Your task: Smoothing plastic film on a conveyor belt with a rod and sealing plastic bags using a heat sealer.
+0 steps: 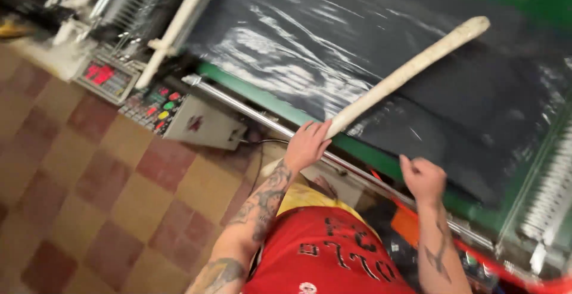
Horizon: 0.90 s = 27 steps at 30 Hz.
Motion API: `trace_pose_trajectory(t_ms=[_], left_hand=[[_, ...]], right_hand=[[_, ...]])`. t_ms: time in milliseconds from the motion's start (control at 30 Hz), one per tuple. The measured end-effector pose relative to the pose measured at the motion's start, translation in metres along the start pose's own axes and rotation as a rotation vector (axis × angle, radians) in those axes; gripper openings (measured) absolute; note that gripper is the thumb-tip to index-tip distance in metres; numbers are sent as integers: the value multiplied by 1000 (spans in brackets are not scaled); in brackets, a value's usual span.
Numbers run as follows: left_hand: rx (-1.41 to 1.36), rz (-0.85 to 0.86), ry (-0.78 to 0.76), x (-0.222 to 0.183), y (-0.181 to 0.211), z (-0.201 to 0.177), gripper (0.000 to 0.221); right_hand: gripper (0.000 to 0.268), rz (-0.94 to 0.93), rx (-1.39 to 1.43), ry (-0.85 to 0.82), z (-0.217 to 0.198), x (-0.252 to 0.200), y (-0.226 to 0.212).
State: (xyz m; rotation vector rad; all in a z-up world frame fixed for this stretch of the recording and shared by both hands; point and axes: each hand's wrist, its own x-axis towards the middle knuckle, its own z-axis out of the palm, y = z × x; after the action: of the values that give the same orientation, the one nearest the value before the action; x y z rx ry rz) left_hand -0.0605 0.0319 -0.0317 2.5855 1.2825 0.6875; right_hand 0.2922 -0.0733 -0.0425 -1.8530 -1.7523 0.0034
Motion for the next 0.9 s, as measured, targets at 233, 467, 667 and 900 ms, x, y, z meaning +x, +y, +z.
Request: trace_pose_trajectory(t_ms=[233, 467, 667, 900], left_hand=[[47, -402, 234, -20, -104, -58, 55], [-98, -761, 472, -11, -124, -58, 57], [-74, -910, 605, -4, -142, -51, 61], [210, -560, 454, -8, -101, -51, 51]], right_hand=[[27, 68, 43, -180, -7, 21, -13], [62, 431, -205, -749, -14, 40, -27], [59, 400, -157, -700, -4, 36, -18], [47, 396, -123, -569, -3, 22, -18]])
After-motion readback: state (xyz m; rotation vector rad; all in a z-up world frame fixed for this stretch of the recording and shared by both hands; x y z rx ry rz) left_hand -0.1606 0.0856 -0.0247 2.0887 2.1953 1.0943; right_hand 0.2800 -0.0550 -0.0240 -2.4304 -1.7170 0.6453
